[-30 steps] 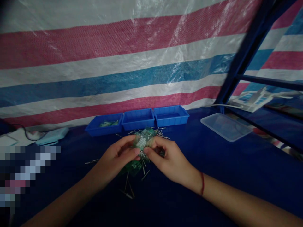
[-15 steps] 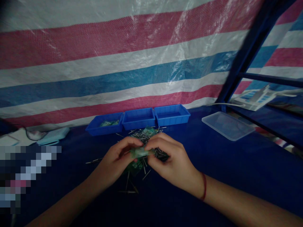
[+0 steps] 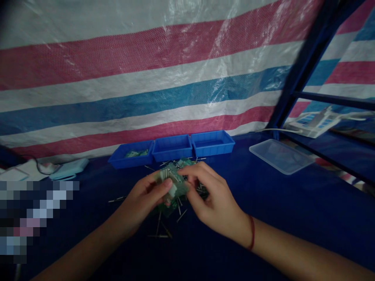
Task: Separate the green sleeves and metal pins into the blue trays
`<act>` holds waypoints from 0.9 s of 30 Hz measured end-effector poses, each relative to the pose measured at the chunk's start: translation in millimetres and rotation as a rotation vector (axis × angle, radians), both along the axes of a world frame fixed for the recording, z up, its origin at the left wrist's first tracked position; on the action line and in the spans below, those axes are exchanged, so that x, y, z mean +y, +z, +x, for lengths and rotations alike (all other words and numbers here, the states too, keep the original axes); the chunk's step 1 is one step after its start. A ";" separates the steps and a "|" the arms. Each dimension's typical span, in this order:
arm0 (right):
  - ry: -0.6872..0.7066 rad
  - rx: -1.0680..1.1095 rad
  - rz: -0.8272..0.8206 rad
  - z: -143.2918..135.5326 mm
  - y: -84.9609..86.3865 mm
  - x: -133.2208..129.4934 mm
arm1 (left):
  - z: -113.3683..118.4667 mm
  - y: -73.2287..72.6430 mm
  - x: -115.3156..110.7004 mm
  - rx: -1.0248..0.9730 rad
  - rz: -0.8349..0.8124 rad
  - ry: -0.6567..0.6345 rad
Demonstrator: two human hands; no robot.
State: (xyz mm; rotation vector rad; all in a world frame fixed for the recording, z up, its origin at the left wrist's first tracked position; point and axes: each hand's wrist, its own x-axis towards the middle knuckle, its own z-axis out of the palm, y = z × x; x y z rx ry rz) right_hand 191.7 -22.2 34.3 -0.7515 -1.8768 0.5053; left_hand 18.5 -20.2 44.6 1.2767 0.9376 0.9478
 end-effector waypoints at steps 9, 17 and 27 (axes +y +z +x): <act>0.228 0.103 -0.522 -9.2 -8.4 -1.8 | 2.0 -6.5 -1.6 0.039 0.116 -0.031; 0.181 0.087 -0.494 -3.8 -7.9 3.6 | -30.5 17.6 37.0 0.284 0.414 0.314; 0.130 0.066 -0.479 -4.9 -7.3 5.2 | -107.1 2.8 104.4 0.955 0.564 0.786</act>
